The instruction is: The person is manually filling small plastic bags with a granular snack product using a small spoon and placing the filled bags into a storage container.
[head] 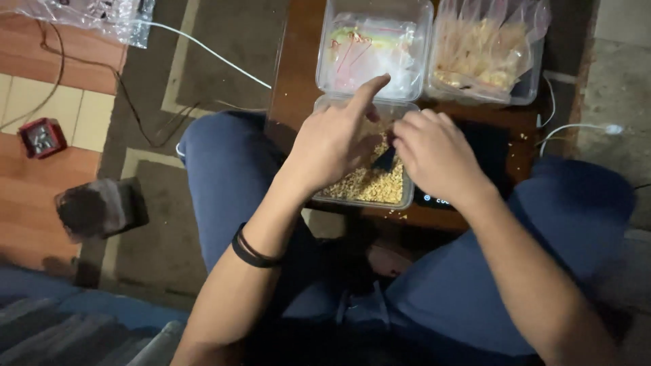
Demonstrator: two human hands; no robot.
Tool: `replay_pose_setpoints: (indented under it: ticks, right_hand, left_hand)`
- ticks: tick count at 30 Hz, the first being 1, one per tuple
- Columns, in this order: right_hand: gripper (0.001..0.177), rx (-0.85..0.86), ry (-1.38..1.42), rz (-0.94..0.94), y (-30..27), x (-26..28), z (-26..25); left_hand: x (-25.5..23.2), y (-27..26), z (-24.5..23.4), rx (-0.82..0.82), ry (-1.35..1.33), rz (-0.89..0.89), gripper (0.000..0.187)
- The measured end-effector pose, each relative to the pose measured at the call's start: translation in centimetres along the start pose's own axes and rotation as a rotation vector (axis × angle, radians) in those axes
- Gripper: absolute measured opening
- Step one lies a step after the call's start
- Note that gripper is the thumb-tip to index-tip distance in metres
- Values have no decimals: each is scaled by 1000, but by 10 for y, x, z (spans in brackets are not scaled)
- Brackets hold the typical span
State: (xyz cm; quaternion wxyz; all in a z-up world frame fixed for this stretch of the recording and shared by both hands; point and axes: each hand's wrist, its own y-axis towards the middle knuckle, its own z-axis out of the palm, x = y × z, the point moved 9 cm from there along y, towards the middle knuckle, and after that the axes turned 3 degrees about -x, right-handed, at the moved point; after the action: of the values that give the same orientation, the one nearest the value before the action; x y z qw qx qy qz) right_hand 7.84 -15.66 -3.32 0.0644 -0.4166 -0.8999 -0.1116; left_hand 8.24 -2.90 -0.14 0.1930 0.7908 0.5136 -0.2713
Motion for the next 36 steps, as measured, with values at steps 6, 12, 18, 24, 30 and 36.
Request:
replay_pose_setpoints:
  ticks: [6,12,18,24,30,36]
  right_hand:
    - [8,-94,92,173,-4,-18,-51]
    - [9,-314,297,351,-10,-44,-82]
    - [13,-506,327,220,-8,-17,-90]
    - [13,-589,211,60,-18,-20,-116]
    - [8,-329,282,176,-4,-16,-78]
    - [17,59,187,30,-3,5,-19]
  left_hand:
    - [-11,2,-3,28,-29,37,86]
    - [-6,3,2,74,30,-4,89]
    - [-14,4,12,142,49,59,96]
    - [-20,4,-3,123,-16,-1,95]
    - [-13,3,-18,-66,-18,-24,80]
    - [-11,-4,-24,-249,-104,120,99]
